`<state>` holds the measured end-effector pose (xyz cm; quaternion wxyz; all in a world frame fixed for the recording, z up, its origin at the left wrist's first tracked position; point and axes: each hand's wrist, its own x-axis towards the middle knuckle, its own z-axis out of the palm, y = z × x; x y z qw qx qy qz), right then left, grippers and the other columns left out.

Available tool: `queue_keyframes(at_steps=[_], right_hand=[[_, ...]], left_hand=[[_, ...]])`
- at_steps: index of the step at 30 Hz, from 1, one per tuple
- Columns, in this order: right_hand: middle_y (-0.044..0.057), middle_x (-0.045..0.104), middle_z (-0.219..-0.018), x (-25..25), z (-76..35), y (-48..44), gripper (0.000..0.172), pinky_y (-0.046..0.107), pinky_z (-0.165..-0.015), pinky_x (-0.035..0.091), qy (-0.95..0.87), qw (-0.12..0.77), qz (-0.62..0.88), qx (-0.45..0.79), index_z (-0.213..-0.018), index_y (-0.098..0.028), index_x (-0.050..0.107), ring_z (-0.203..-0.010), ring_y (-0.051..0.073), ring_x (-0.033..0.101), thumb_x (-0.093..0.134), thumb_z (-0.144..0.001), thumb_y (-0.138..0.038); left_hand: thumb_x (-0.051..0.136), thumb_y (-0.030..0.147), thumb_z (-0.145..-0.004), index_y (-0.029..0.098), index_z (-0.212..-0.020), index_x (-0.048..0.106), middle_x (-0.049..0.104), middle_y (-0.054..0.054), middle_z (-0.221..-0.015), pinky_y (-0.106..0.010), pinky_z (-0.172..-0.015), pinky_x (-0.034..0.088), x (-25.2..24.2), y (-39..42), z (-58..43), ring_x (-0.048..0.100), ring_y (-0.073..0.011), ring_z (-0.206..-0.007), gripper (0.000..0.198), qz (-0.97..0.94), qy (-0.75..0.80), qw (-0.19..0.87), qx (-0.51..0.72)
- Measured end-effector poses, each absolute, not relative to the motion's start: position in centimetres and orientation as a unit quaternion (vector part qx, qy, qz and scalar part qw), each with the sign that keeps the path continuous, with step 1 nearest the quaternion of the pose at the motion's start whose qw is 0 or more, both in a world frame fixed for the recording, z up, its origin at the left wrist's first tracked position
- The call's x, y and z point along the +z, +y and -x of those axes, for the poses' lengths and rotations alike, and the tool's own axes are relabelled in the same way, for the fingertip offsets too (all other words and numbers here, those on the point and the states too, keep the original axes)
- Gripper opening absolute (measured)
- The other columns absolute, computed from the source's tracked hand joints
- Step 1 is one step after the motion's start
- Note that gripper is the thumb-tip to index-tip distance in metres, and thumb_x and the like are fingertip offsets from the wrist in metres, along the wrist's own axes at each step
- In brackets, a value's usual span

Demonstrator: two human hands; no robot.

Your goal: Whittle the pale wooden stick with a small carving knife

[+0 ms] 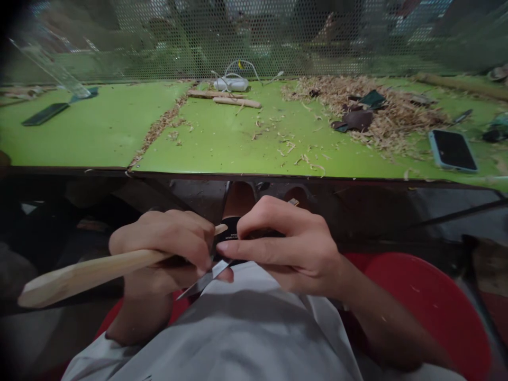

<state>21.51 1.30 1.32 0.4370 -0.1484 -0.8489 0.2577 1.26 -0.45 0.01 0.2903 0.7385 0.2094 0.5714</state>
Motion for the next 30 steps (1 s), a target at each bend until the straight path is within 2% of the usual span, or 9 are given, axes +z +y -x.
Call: queue_keyframes(at_steps=[5, 10, 17, 21, 26, 30], right_hand=[[0.007, 0.068, -0.088, 1.67, -21.46, 1.15, 0.018, 0.03, -0.071, 0.054, -0.855, 0.414, 0.166, 0.265, -0.095, -0.022, 0.076, -0.082, 0.017, 0.064, 0.058, -0.092, -0.025], [0.007, 0.068, -0.087, 1.92, -21.18, 1.01, 0.019, 0.03, -0.073, 0.054, -0.847, 0.429, 0.162, 0.269, -0.093, -0.021, 0.076, -0.082, 0.018, 0.065, 0.058, -0.092, -0.026], [0.007, 0.068, -0.087, 1.38, -21.82, 1.13, 0.018, 0.03, -0.069, 0.053, -0.853, 0.428, 0.179, 0.239, -0.097, -0.021, 0.076, -0.08, 0.018, 0.064, 0.059, -0.09, -0.019], [0.007, 0.067, -0.087, 1.34, -21.77, 1.08, 0.02, 0.031, -0.069, 0.053, -0.852, 0.437, 0.176, 0.228, -0.099, -0.022, 0.075, -0.08, 0.017, 0.063, 0.057, -0.09, -0.017], [0.007, 0.068, -0.088, 1.62, -21.39, 0.8, 0.018, 0.03, -0.073, 0.053, -0.851, 0.433, 0.165, 0.248, -0.093, -0.018, 0.075, -0.083, 0.017, 0.064, 0.057, -0.091, -0.019], [0.007, 0.068, -0.088, 1.45, -21.42, 0.77, 0.018, 0.029, -0.071, 0.052, -0.847, 0.434, 0.194, 0.238, -0.095, -0.019, 0.075, -0.082, 0.016, 0.064, 0.058, -0.091, -0.018]], left_hand=[[0.073, 0.02, -0.08, 0.016, -0.064, 0.062, 0.06, 0.003, -0.052, -0.02, -0.049, 0.045, 0.02, -0.34, -1.22, 0.055, -0.008, -0.045, 0.019, -0.747, 0.204, 0.304, 0.556], [0.073, 0.013, -0.078, 0.015, -0.066, 0.063, 0.062, 0.001, -0.055, -0.019, -0.049, 0.045, -0.02, -0.23, -1.12, 0.056, -0.0084, -0.047, 0.015, -0.744, 0.199, 0.31, 0.557], [0.074, 0.02, -0.078, 0.018, -0.066, 0.062, 0.058, 0.003, -0.051, -0.02, -0.045, 0.043, -0.07, -0.28, -1.28, 0.051, -0.0081, -0.041, 0.017, -0.738, 0.207, 0.306, 0.565], [0.073, 0.017, -0.079, 0.017, -0.066, 0.063, 0.06, 0.003, -0.052, -0.018, -0.049, 0.046, 0.15, -0.14, -1.2, 0.056, -0.0081, -0.045, 0.016, -0.753, 0.207, 0.282, 0.557], [0.075, 0.025, -0.078, 0.015, -0.063, 0.063, 0.064, 0.0, -0.055, -0.019, -0.049, 0.048, 0.28, -0.16, -1.16, 0.061, -0.0109, -0.05, 0.021, -0.751, 0.208, 0.29, 0.555], [0.074, 0.025, -0.079, 0.017, -0.062, 0.063, 0.063, 0.002, -0.053, -0.019, -0.051, 0.049, 0.34, -0.27, -1.18, 0.062, -0.0103, -0.052, 0.022, -0.749, 0.24, 0.259, 0.56]])
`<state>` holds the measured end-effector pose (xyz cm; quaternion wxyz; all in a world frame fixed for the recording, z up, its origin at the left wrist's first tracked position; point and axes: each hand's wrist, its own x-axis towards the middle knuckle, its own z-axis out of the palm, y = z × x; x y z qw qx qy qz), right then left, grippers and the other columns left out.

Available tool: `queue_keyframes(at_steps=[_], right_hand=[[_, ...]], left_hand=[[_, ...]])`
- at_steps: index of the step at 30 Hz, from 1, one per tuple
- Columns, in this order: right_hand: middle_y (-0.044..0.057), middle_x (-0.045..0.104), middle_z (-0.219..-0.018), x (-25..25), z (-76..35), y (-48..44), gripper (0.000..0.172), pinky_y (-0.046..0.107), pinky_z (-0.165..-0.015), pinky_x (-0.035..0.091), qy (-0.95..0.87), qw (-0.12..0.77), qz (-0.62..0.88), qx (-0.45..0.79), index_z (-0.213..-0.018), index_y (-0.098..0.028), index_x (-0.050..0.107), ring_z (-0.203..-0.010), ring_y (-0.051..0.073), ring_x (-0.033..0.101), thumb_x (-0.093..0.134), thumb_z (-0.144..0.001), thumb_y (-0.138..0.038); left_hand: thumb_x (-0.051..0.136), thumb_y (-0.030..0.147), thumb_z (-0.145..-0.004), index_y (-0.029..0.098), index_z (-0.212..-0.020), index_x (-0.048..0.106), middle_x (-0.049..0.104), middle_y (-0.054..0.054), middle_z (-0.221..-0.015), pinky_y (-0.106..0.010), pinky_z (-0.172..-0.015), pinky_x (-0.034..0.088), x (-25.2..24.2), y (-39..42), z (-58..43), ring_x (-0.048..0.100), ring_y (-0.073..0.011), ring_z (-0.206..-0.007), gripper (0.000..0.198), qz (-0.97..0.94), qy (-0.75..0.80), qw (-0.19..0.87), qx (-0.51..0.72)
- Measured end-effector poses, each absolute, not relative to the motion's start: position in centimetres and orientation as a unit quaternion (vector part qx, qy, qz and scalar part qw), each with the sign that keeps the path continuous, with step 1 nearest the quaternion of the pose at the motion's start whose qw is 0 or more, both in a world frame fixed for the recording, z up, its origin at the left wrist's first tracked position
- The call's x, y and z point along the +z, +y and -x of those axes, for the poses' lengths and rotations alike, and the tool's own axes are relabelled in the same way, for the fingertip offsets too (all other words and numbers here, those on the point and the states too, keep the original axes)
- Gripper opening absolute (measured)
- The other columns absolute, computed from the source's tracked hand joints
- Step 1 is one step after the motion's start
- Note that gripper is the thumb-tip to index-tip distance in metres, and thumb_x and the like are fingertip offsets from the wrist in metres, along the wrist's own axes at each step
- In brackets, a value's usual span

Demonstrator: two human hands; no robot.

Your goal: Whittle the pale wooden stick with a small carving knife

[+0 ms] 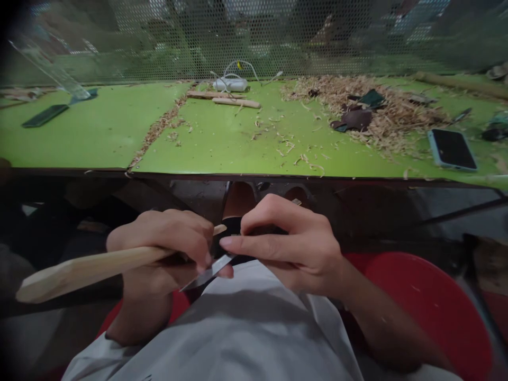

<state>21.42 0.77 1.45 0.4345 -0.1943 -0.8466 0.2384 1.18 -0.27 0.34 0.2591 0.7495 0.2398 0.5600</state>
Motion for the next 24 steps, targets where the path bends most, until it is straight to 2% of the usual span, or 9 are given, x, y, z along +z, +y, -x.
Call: queue_keyframes(at_steps=[5, 10, 17, 24], right_hand=[[0.007, 0.069, -0.087, 1.54, -21.43, 1.0, 0.016, 0.029, -0.07, 0.052, -0.848, 0.434, 0.17, 0.252, -0.092, -0.021, 0.076, -0.081, 0.017, 0.065, 0.061, -0.088, -0.02], [0.006, 0.069, -0.087, 1.48, -21.44, 1.12, 0.016, 0.029, -0.07, 0.052, -0.846, 0.433, 0.189, 0.247, -0.093, -0.022, 0.077, -0.08, 0.017, 0.065, 0.062, -0.086, -0.018], [0.006, 0.069, -0.087, 1.57, -21.29, 1.17, 0.015, 0.029, -0.072, 0.054, -0.85, 0.433, 0.153, 0.26, -0.093, -0.021, 0.076, -0.082, 0.017, 0.065, 0.063, -0.085, -0.018], [0.005, 0.07, -0.086, 1.61, -21.35, 1.19, 0.015, 0.028, -0.069, 0.054, -0.849, 0.426, 0.189, 0.25, -0.089, -0.023, 0.077, -0.079, 0.017, 0.066, 0.061, -0.087, -0.022]], left_hand=[[0.074, 0.026, -0.078, 0.018, -0.063, 0.063, 0.062, 0.003, -0.052, -0.02, -0.05, 0.05, 0.3, -0.25, -0.88, 0.06, -0.0097, -0.049, 0.021, -0.758, 0.214, 0.275, 0.551], [0.072, 0.021, -0.079, 0.019, -0.064, 0.063, 0.063, 0.003, -0.054, -0.018, -0.047, 0.048, 0.35, -0.31, -0.77, 0.061, -0.0096, -0.05, 0.018, -0.761, 0.24, 0.274, 0.538], [0.075, 0.031, -0.078, 0.019, -0.064, 0.061, 0.062, 0.003, -0.053, -0.02, -0.048, 0.048, 0.08, -0.13, -1.12, 0.06, -0.0098, -0.048, 0.024, -0.748, 0.218, 0.271, 0.566], [0.075, 0.019, -0.076, 0.017, -0.067, 0.063, 0.061, 0.003, -0.055, -0.019, -0.045, 0.043, -0.19, -0.34, -0.88, 0.053, -0.0071, -0.044, 0.015, -0.737, 0.211, 0.34, 0.544]])
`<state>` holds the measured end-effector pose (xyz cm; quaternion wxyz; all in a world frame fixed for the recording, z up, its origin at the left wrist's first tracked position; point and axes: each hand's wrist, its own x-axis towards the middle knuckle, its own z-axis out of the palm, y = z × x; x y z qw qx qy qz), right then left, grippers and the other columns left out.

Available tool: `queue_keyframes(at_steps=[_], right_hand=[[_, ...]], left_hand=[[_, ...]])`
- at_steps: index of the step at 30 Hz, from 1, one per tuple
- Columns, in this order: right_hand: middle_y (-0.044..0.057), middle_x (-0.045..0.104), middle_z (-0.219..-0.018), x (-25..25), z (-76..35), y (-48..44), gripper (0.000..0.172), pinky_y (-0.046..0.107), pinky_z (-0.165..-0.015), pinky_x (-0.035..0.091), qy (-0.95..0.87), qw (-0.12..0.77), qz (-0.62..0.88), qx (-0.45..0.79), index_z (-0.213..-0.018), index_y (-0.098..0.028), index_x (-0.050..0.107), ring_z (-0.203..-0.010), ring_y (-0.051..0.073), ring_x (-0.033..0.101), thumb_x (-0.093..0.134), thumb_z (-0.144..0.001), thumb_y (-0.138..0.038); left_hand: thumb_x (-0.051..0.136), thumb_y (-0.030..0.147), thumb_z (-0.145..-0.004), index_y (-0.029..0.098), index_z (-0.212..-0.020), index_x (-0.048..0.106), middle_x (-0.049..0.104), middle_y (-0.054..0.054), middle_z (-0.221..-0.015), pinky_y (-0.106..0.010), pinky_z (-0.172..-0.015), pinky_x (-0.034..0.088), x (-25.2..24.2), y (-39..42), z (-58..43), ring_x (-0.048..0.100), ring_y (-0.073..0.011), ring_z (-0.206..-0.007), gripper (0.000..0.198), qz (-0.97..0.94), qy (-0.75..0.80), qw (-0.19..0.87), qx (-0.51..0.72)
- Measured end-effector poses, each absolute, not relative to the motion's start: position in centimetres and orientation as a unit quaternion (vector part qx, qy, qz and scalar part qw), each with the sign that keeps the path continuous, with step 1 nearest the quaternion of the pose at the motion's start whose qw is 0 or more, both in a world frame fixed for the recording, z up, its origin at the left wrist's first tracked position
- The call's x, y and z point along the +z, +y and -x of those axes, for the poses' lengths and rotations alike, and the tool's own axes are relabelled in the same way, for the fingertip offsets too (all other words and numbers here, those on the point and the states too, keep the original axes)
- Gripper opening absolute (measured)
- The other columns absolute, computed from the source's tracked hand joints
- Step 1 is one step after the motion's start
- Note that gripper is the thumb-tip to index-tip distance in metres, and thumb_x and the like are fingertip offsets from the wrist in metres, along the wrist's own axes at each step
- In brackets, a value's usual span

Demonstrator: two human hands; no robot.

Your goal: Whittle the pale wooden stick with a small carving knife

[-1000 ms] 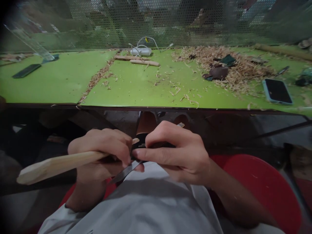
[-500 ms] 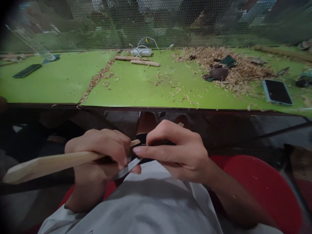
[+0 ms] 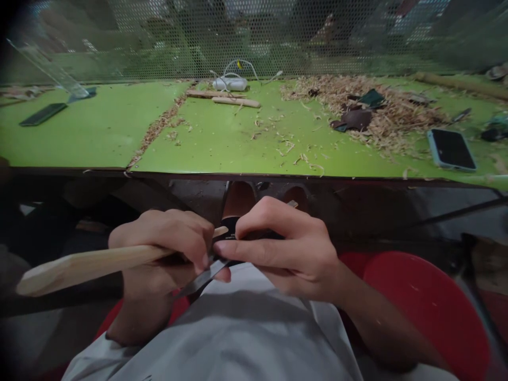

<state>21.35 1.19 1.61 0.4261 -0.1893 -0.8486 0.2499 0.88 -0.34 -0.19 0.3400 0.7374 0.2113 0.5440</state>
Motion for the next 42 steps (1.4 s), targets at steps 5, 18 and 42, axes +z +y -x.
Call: queue_keyframes(at_steps=[5, 18, 42], right_hand=[[0.006, 0.069, -0.088, 1.6, -21.6, 1.2, 0.017, 0.03, -0.07, 0.054, -0.849, 0.436, 0.178, 0.24, -0.096, -0.023, 0.076, -0.081, 0.018, 0.065, 0.064, -0.085, -0.018], [0.005, 0.068, -0.087, 1.2, -21.4, 0.6, 0.02, 0.03, -0.065, 0.054, -0.821, 0.473, 0.215, 0.236, -0.097, -0.027, 0.077, -0.076, 0.017, 0.064, 0.066, -0.084, -0.016], [0.002, 0.065, -0.084, 1.2, -20.9, -0.5, 0.014, 0.023, -0.064, 0.051, -0.764, 0.428, 0.298, 0.379, -0.09, -0.02, 0.073, -0.073, 0.013, 0.061, 0.067, -0.081, -0.011]], left_hand=[[0.076, 0.024, -0.077, 0.017, -0.067, 0.063, 0.063, 0.003, -0.055, -0.02, -0.049, 0.047, 0.0, -0.3, -0.8, 0.059, -0.0095, -0.049, 0.018, -0.745, 0.215, 0.308, 0.552], [0.077, 0.024, -0.076, 0.02, -0.072, 0.067, 0.068, 0.002, -0.063, -0.02, -0.045, 0.044, -0.2, -0.6, -0.5, 0.057, -0.0085, -0.046, 0.012, -0.733, 0.259, 0.32, 0.542], [0.069, 0.023, -0.084, 0.017, -0.069, 0.058, 0.052, 0.003, -0.056, -0.027, -0.05, 0.034, -0.5, -1.1, -1.6, 0.045, -0.0086, -0.048, 0.019, -0.792, 0.293, 0.098, 0.526]])
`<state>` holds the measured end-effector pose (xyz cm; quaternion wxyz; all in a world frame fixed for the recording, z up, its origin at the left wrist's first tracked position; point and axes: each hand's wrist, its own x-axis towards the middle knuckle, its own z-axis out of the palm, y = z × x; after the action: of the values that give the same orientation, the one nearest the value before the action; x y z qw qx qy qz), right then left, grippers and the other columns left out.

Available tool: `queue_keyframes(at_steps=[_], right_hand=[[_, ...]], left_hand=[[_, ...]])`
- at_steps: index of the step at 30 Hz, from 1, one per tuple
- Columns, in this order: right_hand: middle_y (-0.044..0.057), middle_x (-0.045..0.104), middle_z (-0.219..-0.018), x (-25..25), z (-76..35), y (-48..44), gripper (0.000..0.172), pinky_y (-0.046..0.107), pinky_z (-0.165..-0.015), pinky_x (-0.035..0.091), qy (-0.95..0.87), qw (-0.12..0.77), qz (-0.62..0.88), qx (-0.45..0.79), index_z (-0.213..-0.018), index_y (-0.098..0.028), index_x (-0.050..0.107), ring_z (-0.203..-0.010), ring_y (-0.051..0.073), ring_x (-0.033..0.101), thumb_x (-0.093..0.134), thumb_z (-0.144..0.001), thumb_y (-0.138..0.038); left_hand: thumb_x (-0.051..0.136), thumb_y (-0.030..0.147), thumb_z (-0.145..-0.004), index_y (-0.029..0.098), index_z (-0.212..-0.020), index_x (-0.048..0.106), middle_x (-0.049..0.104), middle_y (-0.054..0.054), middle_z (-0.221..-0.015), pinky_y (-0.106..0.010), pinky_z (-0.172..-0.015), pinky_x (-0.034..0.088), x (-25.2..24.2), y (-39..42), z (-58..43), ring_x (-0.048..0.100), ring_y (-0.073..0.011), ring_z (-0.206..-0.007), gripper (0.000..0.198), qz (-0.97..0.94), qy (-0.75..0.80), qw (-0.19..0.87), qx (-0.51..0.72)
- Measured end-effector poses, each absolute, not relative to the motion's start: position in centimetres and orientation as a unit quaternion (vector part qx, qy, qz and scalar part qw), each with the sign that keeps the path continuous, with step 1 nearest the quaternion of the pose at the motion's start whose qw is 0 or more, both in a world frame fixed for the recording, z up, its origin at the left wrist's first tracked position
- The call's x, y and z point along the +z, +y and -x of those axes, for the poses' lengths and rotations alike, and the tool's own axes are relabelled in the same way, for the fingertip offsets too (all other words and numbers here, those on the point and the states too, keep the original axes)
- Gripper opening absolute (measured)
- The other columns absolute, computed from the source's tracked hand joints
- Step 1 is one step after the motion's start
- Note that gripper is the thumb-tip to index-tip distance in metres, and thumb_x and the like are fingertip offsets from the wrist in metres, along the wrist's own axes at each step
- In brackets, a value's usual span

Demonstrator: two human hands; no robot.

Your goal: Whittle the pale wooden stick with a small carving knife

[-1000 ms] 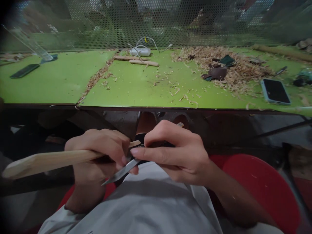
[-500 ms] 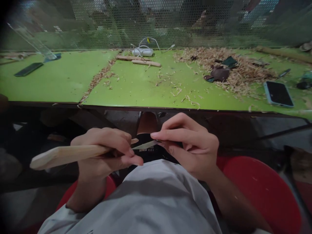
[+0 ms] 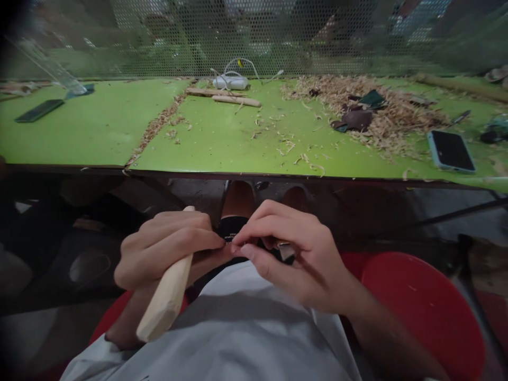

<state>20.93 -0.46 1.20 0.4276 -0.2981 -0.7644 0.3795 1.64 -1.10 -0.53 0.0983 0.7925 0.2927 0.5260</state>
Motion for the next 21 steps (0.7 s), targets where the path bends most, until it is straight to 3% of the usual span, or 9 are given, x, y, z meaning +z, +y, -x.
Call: queue_keyframes(at_steps=[6, 11, 21], right_hand=[[0.004, 0.063, -0.086, 1.4, -20.9, -0.9, 0.022, 0.024, -0.06, 0.052, -0.797, 0.435, 0.294, 0.299, -0.096, -0.021, 0.073, -0.073, 0.014, 0.06, 0.065, -0.08, -0.009], [0.004, 0.061, -0.085, 0.7, -21.1, -1.0, 0.025, 0.025, -0.058, 0.052, -0.809, 0.462, 0.262, 0.252, -0.098, -0.021, 0.073, -0.072, 0.013, 0.059, 0.063, -0.081, -0.006], [0.004, 0.063, -0.088, -0.3, -20.6, -1.5, 0.034, 0.028, -0.062, 0.052, -0.778, 0.515, 0.263, 0.244, -0.1, -0.02, 0.067, -0.075, 0.015, 0.06, 0.062, -0.075, 0.002]], left_hand=[[0.063, 0.008, -0.083, 0.015, -0.07, 0.059, 0.055, 0.0, -0.059, -0.029, -0.056, 0.038, 0.3, -2.5, -1.5, 0.05, -0.0114, -0.054, 0.016, -0.812, 0.347, 0.036, 0.467], [0.054, 0.007, -0.086, 0.016, -0.072, 0.057, 0.057, 0.0, -0.061, -0.028, -0.055, 0.039, 0.4, -2.8, -1.1, 0.051, -0.0117, -0.055, 0.017, -0.848, 0.318, 0.0, 0.425], [0.065, 0.007, -0.081, 0.015, -0.07, 0.055, 0.055, 0.001, -0.058, -0.027, -0.051, 0.038, 0.4, -2.5, -1.4, 0.05, -0.0107, -0.053, 0.017, -0.852, 0.307, -0.048, 0.422]])
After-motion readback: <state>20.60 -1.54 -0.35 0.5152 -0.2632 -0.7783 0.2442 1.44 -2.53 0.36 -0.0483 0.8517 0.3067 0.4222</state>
